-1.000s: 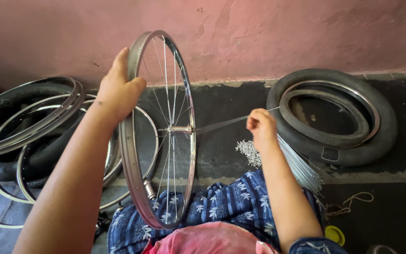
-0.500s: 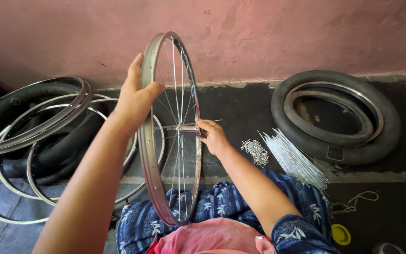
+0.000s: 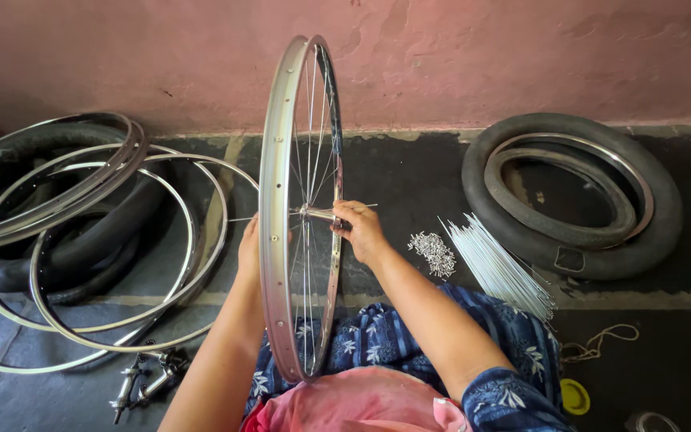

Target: The person sits on the floor lacing a bicycle wheel, threading spokes through the hub flanges and guiding each spoke end into the rim eyelets, rotating the wheel on their lap to reach new positions and picking new spokes from a bundle beside them.

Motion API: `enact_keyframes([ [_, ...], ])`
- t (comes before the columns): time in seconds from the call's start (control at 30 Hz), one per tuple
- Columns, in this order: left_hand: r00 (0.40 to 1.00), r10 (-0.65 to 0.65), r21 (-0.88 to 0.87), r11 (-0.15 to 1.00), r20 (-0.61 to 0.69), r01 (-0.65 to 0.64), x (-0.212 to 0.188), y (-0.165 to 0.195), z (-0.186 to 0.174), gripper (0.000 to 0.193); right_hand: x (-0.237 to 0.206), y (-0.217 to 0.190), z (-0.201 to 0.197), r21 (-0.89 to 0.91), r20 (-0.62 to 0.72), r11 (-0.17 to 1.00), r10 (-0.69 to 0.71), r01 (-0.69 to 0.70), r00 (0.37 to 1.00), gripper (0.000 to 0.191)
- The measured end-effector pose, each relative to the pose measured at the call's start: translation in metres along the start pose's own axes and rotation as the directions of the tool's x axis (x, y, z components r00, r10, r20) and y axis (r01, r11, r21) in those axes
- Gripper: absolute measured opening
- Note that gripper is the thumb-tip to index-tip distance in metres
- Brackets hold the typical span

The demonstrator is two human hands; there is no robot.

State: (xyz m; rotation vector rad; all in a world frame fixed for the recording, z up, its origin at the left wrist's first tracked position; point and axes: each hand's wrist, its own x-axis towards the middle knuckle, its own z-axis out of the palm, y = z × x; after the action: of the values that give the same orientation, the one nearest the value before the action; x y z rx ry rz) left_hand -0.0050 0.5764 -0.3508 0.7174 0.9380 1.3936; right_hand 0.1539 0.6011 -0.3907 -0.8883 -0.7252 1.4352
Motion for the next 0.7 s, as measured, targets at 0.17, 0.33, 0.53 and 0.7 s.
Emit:
enact_keyframes([
  [0.17,0.994,0.11,-0.061,0.992,0.006,-0.11,0.009,0.008,0.009,0.027,0.001,0.007,0.0,-0.003,0.034,1.0,-0.024,0.024,0.999,0.024],
  [0.33,0.934,0.228,-0.284,0.909,-0.274,-0.305,0.008,0.023,-0.019,0.018,0.002,0.024,-0.006,-0.165,0.15,0.94,-0.276,0.299,0.949,0.051],
  [0.53,0.828,0.24,-0.262,0.872,-0.506,-0.413,0.003,0.038,-0.065,0.022,0.013,0.028,-0.023,-0.213,0.117,0.936,-0.26,0.28,0.958,0.055],
  [0.7,0.833,0.201,-0.226,0.906,-0.516,-0.358,0.004,0.023,-0.072,0.021,0.018,0.03,-0.03,-0.245,0.119,0.929,-0.256,0.278,0.959,0.057],
])
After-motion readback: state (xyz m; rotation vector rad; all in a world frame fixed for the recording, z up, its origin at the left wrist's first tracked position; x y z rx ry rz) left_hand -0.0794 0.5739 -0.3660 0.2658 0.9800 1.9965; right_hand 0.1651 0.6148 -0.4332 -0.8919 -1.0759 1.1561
